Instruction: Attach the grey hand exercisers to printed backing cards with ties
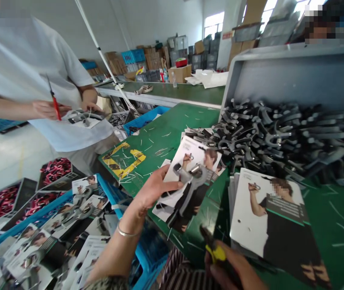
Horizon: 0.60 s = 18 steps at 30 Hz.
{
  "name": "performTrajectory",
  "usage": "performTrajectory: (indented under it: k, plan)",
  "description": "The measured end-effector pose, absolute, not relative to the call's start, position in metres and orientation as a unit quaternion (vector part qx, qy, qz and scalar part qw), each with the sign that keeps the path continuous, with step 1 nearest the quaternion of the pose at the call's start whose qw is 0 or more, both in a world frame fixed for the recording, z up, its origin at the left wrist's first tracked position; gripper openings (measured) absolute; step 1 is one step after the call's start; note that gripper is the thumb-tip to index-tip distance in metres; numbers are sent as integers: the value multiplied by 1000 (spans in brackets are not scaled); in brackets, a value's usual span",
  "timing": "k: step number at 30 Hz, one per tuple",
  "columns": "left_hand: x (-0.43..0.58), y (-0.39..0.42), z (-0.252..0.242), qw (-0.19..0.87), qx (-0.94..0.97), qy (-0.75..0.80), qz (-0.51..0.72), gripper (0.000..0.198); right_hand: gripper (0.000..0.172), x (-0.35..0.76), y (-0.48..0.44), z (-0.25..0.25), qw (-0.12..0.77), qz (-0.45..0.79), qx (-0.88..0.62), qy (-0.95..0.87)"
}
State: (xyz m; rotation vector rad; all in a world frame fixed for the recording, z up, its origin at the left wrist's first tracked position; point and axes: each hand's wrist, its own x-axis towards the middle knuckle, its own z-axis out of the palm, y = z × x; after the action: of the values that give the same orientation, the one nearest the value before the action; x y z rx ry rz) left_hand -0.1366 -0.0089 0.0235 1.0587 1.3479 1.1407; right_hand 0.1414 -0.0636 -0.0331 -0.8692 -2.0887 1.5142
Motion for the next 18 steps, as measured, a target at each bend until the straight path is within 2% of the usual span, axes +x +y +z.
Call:
performTrajectory:
  k: [3, 5, 8, 11, 15, 18]
  plan:
    - [-161, -26, -5, 397, 518, 658, 375, 43, 27, 116, -62, -68, 203, 522, -286, -778]
    - [-153, -40, -30, 315, 534, 708, 338, 47, 31, 99, -61, -93, 223, 507, -354, -754]
    - [-119, -63, -51, 233, 527, 739, 350, 42, 46, 87, -62, -123, 257, 530, -462, -663]
    - [-83, -81, -43, 151, 547, 737, 368, 41, 62, 95, -68, -140, 300, 568, -518, -565]
    - [-58, -85, -21, 209, 583, 693, 369, 82, 58, 116, -78, -151, 302, 598, -540, -509]
    - [-61, -75, -17, 262, 552, 689, 391, 91, 55, 122, -84, -153, 315, 586, -555, -499]
